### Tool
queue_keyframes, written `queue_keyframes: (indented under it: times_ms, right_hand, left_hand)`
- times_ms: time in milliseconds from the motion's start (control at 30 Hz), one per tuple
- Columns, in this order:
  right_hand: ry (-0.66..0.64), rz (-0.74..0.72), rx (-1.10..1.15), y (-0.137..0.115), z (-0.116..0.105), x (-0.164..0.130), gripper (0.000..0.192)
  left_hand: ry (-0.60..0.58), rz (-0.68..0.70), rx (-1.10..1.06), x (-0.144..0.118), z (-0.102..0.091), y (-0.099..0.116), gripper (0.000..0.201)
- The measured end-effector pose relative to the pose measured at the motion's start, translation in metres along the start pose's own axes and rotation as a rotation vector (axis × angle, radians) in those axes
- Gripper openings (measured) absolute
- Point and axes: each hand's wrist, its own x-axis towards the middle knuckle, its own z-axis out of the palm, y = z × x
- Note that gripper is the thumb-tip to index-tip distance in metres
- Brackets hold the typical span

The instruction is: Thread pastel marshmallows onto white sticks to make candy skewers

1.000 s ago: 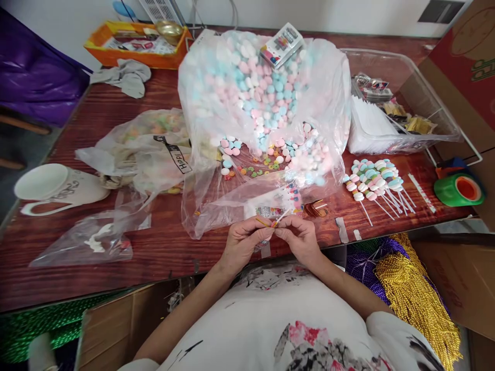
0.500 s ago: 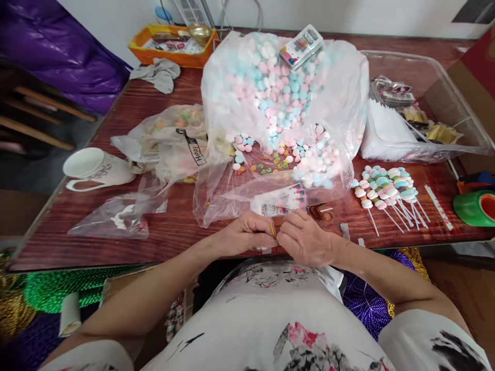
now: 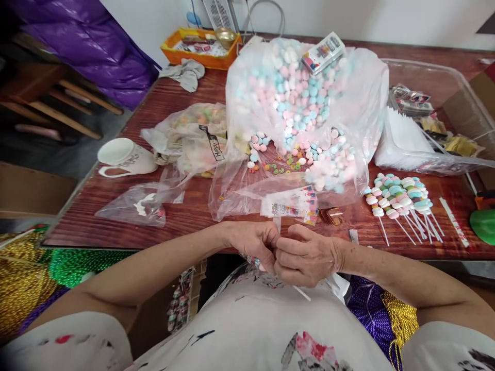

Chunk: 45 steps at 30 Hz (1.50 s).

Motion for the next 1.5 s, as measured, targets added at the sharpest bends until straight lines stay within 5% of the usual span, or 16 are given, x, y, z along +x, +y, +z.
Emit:
queue_keyframes:
  times_ms: [133, 333, 400, 533, 633, 733, 833, 900, 967, 1067, 1133, 1200, 1300, 1400, 1500]
  right_hand:
    - [-0.033, 0.086, 0.012, -0.008, -0.002, 0.016, 0.012]
    - [-0.129, 0.167, 0.011, -0.008, -0.005, 0.031, 0.019]
    - [-0.153, 0.224, -0.016, -0.003, 0.002, 0.033, 0.02]
    - [-0.182, 0.422, -0.172, 0.02, 0.027, 0.028, 0.018]
    - [-0.221, 0.452, -0.229, 0.043, 0.039, 0.021, 0.013]
    - [-0.177, 0.372, -0.289, 0.055, 0.03, 0.02, 0.015]
    - [-0.077, 0.344, -0.295, 0.055, 0.011, 0.022, 0.021]
    - [-0.027, 0.342, -0.273, 0.054, 0.002, 0.02, 0.024]
    - [0.007, 0.341, -0.252, 0.053, -0.001, 0.019, 0.026]
    - [0.034, 0.333, -0.24, 0.046, 0.001, 0.021, 0.028]
    - [0.037, 0.316, -0.249, 0.039, 0.002, 0.025, 0.025]
    - [0.022, 0.314, -0.257, 0.032, 0.003, 0.029, 0.021]
    - [-0.008, 0.382, -0.196, 0.03, 0.007, 0.027, 0.017]
    - [0.042, 0.526, -0.118, 0.042, 0.017, 0.016, 0.016]
    - [0.127, 0.686, -0.078, 0.054, 0.026, 0.009, 0.013]
  left_hand:
    - [-0.041, 0.006, 0.231, -0.008, -0.009, 0.009, 0.037]
    - [0.065, 0.044, 0.693, -0.038, -0.011, 0.04, 0.028]
    - [0.238, 0.08, 0.972, -0.045, -0.002, 0.044, 0.021]
    - [0.864, 0.131, 1.648, -0.045, 0.013, 0.031, 0.017]
    - [1.067, 0.173, 1.816, -0.038, 0.006, 0.012, 0.019]
    - [1.093, 0.299, 1.563, -0.036, -0.011, -0.001, 0.017]
    - [1.06, 0.346, 0.927, -0.039, -0.018, -0.01, 0.029]
    - [0.853, 0.27, 0.415, -0.036, -0.016, -0.018, 0.049]
    - [0.493, 0.172, -0.011, -0.025, -0.01, -0.027, 0.071]
    - [0.158, 0.176, -0.36, -0.003, -0.005, -0.035, 0.092]
    - [0.202, 0.307, -0.442, 0.005, -0.007, -0.028, 0.092]
    - [0.369, 0.483, -0.447, 0.002, -0.013, -0.012, 0.086]
    - [0.545, 0.687, -0.275, -0.018, -0.021, 0.014, 0.082]
    - [0.542, 0.776, -0.004, -0.033, -0.023, 0.019, 0.068]
    - [0.566, 0.799, -0.066, -0.03, -0.023, 0.003, 0.051]
